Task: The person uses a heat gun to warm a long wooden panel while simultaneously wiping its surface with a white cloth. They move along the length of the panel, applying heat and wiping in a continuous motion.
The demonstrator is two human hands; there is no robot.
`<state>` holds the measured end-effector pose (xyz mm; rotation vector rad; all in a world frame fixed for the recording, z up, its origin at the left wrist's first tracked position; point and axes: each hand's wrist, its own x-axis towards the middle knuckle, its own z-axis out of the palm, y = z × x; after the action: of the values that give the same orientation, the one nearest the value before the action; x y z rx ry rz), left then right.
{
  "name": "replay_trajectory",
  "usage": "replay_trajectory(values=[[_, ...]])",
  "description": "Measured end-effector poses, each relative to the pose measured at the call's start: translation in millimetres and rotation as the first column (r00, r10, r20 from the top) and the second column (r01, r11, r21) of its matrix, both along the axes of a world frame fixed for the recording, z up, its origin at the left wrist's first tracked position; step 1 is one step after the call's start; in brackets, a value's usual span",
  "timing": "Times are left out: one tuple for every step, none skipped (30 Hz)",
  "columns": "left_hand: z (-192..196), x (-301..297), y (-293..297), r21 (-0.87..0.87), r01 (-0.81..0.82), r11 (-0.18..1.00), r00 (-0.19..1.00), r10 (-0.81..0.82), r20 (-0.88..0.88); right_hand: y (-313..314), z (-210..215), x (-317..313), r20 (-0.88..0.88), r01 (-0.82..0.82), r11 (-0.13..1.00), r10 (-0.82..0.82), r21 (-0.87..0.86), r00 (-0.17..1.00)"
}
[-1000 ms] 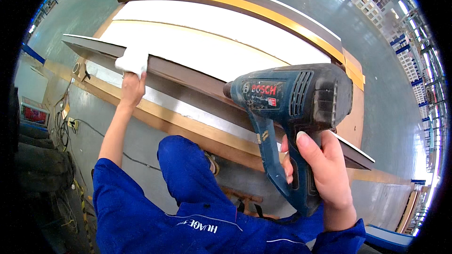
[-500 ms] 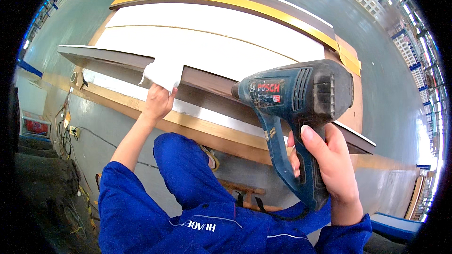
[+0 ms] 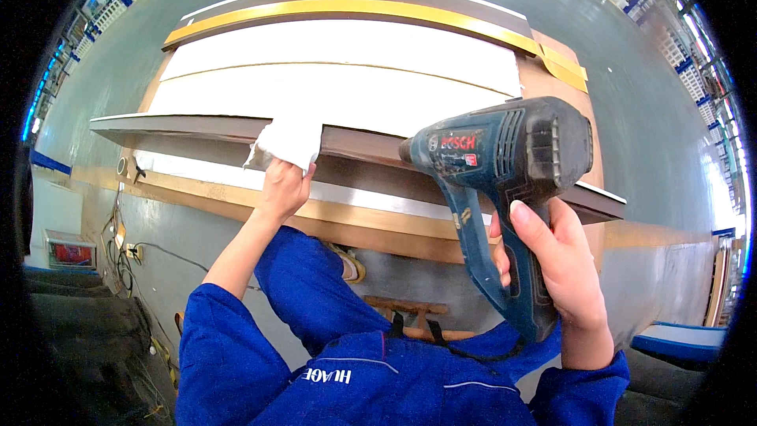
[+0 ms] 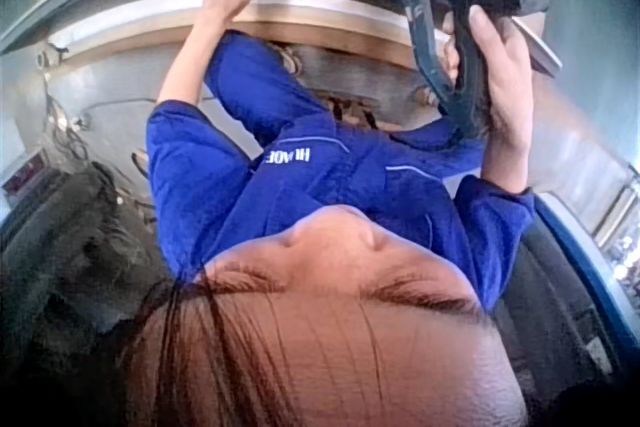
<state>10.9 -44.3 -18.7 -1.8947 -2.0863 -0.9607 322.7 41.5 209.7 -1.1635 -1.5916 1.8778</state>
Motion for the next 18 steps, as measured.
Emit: replay_trajectory(values=[[-1, 1, 0, -0.01, 0.006, 1.0, 1.0, -0.006, -0.005, 0, -2, 6, 0.004, 0.002, 1.0, -0.002, 0.0, 1.0], [-2, -1, -1, -0.021, 0.011, 1.0, 1.0, -0.011, -0.009, 2, -4, 12, 0.009, 0.001, 1.0, -0.001, -0.001, 1.0], [-1, -1, -1, -0.033, 0.015, 0.999, 1.0, -0.015, -0.013, 3, -5, 17, 0.014, 0.001, 1.0, -0.001, -0.003, 1.0], [-1, -1, -2, -0.036, 0.026, 0.999, 0.999, -0.027, -0.019, 3, -7, 22, 0.013, 0.007, 1.0, -0.007, -0.01, 1.0], [1, -2, -2, -0.038, 0.038, 0.999, 0.999, -0.039, -0.024, 4, -8, 26, 0.014, 0.013, 1.0, -0.012, -0.015, 1.0], [3, -2, -1, -0.04, 0.05, 0.998, 0.998, -0.051, -0.029, 4, -9, 29, 0.014, 0.019, 1.0, -0.018, -0.021, 1.0], [5, -2, 2, -0.045, 0.091, 0.995, 0.995, -0.093, -0.04, 4, -10, 31, 0.002, 0.043, 0.999, -0.043, -0.013, 0.999], [6, -2, 5, -0.053, 0.132, 0.99, 0.99, -0.135, -0.05, 3, -12, 34, -0.011, 0.068, 0.998, -0.068, -0.008, 0.998], [7, -1, 8, -0.063, 0.174, 0.983, 0.982, -0.178, -0.06, 2, -13, 36, -0.023, 0.094, 0.996, -0.094, -0.004, 0.995], [8, 1, 11, -0.103, 0.19, 0.976, 0.978, -0.197, -0.065, 0, -14, 38, -0.03, 0.109, 0.994, -0.11, -0.009, 0.994], [8, 4, 13, -0.098, 0.211, 0.973, 0.974, -0.218, -0.067, -1, -13, 40, -0.034, 0.126, 0.992, -0.127, -0.013, 0.991], [9, 8, 16, -0.093, 0.233, 0.968, 0.969, -0.239, -0.068, -2, -12, 43, -0.038, 0.143, 0.99, -0.144, -0.016, 0.989], [9, 11, 18, -0.089, 0.254, 0.963, 0.963, -0.26, -0.069, -2, -13, 45, -0.032, 0.141, 0.99, -0.142, -0.01, 0.989], [9, 14, 20, -0.094, 0.26, 0.961, 0.961, -0.267, -0.07, -1, -13, 49, -0.028, 0.141, 0.99, -0.141, -0.002, 0.99], [8, 17, 22, -0.099, 0.267, 0.959, 0.959, -0.274, -0.071, 0, -13, 53, -0.023, 0.14, 0.99, -0.14, 0.006, 0.99], [7, 20, 23, -0.105, 0.273, 0.956, 0.957, -0.281, -0.072, 2, -12, 58, -0.016, 0.125, 0.992, -0.125, -0.001, 0.992], [7, 24, 25, -0.094, 0.286, 0.954, 0.953, -0.293, -0.078, 3, -12, 63, -0.01, 0.112, 0.994, -0.112, -0.009, 0.994], [6, 28, 28, -0.083, 0.3, 0.95, 0.948, -0.306, -0.084, 4, -13, 66, -0.005, 0.099, 0.995, -0.099, -0.016, 0.995]])
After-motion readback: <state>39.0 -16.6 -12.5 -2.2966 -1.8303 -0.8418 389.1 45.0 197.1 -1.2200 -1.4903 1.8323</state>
